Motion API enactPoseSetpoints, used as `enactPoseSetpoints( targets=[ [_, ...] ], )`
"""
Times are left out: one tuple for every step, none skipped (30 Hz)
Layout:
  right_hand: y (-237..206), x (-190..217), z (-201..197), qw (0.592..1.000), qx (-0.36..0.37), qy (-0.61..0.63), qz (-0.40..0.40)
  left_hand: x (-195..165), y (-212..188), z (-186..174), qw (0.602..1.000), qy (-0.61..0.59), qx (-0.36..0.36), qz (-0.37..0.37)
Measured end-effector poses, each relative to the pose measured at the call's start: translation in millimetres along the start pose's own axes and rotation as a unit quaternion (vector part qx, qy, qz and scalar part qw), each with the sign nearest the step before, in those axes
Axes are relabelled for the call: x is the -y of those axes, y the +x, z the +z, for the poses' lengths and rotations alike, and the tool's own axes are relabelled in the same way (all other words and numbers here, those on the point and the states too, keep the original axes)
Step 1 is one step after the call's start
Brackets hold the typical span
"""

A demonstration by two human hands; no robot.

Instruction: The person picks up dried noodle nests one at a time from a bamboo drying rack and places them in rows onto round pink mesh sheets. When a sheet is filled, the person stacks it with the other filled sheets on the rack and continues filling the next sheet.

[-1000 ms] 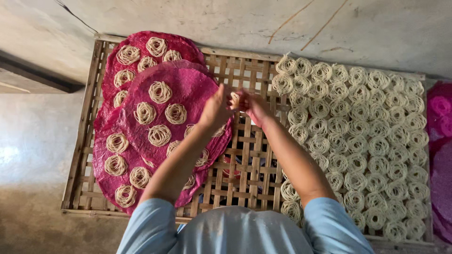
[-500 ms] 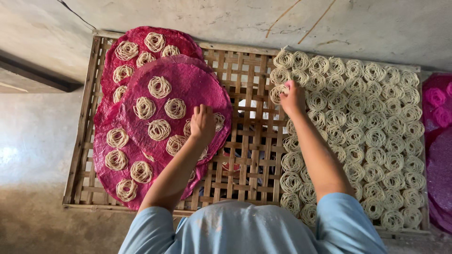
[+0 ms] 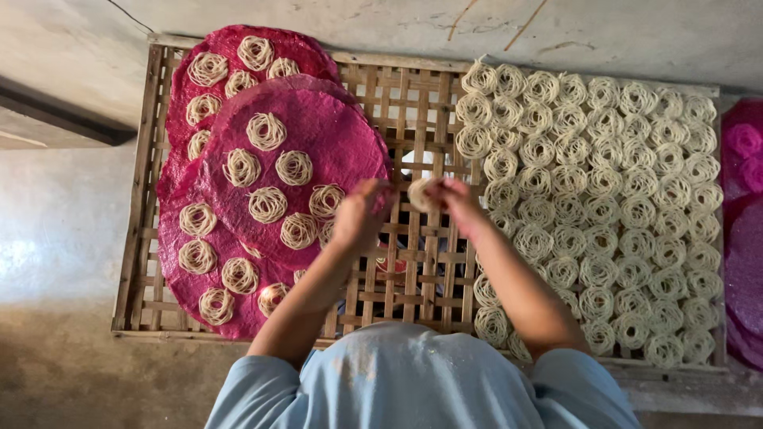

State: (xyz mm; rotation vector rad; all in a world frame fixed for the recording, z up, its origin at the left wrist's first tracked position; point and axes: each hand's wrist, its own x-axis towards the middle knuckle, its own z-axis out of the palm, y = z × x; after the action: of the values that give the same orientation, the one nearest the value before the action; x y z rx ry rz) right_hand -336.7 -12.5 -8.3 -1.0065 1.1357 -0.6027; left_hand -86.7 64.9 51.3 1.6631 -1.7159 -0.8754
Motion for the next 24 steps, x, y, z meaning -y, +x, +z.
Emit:
enactPoseSetpoints(
  targets=[
    [2.9,4.2,-14.3,0.996,-0.06,-0.058,-0.021,13.9,2.8,-11.2,0.979,0.202,0.002,0.012],
    [5.6,8.3,-27.6,0.981,-0.104,-0.166,-0.01,29.1,4.1,-23.2,0.918,0.396,0.003,0.024],
    [8.4,12.6,-39.7,0.951,-0.146,-0.272,0.0,43.1,-3.6,-33.4,0.916,0.39,-0.081,0.041],
    [9.1,15.5,-49.8,0.934,-0.168,-0.312,-0.042,53.9,-11.8,-38.4,0.909,0.38,-0.163,0.056],
    [9.7,17.2,-56.6,0.913,-0.189,-0.351,-0.084,62.3,-15.3,-40.4,0.935,0.33,-0.132,0.025],
    [10.0,17.9,-60.1,0.889,-0.208,-0.387,-0.126,69.9,-18.7,-44.4,0.955,0.278,-0.101,-0.006],
    [9.4,17.2,-60.8,0.867,-0.218,-0.416,-0.163,75.6,-22.0,-47.3,0.971,0.224,-0.068,-0.039],
    [9.3,17.1,-59.0,0.843,-0.227,-0.444,-0.2,78.7,-21.2,-48.7,0.966,0.245,-0.066,-0.043],
    [8.7,17.0,-56.4,0.816,-0.238,-0.471,-0.238,80.0,-18.3,-49.6,0.961,0.266,-0.064,-0.046],
    [8.2,16.7,-53.5,0.788,-0.25,-0.505,-0.25,80.0,-14.9,-51.2,0.955,0.287,-0.063,-0.047],
    [7.7,17.3,-51.6,0.758,-0.261,-0.538,-0.261,79.7,-10.6,-54.0,0.953,0.29,-0.067,-0.046],
    [6.3,18.4,-49.4,0.728,-0.27,-0.569,-0.27,78.6,-8.0,-57.5,0.952,0.294,-0.071,-0.046],
    [3.9,20.8,-47.2,0.724,-0.281,-0.57,-0.268,77.0,-6.7,-61.0,0.951,0.297,-0.074,-0.049],
    [0.2,24.3,-45.7,0.72,-0.29,-0.571,-0.267,74.8,-4.5,-65.5,0.959,0.274,-0.054,-0.058],
    [-4.1,27.4,-42.2,0.716,-0.299,-0.572,-0.265,71.8,-3.4,-69.4,0.965,0.249,-0.035,-0.067],
    [-11.0,29.8,-37.4,0.695,-0.326,-0.572,-0.29,67.4,-5.4,-72.0,0.971,0.225,-0.017,-0.075],
    [-20.0,31.1,-31.0,0.671,-0.354,-0.571,-0.314,61.0,-8.9,-72.7,0.98,0.176,-0.009,-0.088],
    [-28.6,30.8,-21.3,0.646,-0.381,-0.569,-0.337,53.0,-12.6,-71.4,0.987,0.127,0.0,-0.101],
    [-34.4,27.5,-4.9,0.759,-0.354,-0.464,-0.289,43.8,-15.6,-68.5,0.991,0.076,0.01,-0.112],
    [-38.5,24.0,12.4,0.85,-0.317,-0.349,-0.234,32.5,-18.5,-62.6,0.97,0.24,0.029,-0.035],
    [-47.1,15.8,30.7,0.927,-0.183,-0.257,-0.201,19.2,-24.9,-53.0,0.916,0.395,0.051,0.043],
    [-55.3,5.2,50.9,0.974,-0.046,-0.154,-0.16,5.5,-33.5,-42.3,0.832,0.536,0.072,0.122],
    [-58.8,-2.8,64.6,0.998,0.013,0.042,-0.046,-6.3,-41.5,-33.0,0.72,0.659,0.092,0.199],
    [-63.1,-9.7,69.8,0.966,0.069,0.238,0.07,-16.3,-49.0,-24.6,0.865,0.47,0.09,0.15]
  ],
)
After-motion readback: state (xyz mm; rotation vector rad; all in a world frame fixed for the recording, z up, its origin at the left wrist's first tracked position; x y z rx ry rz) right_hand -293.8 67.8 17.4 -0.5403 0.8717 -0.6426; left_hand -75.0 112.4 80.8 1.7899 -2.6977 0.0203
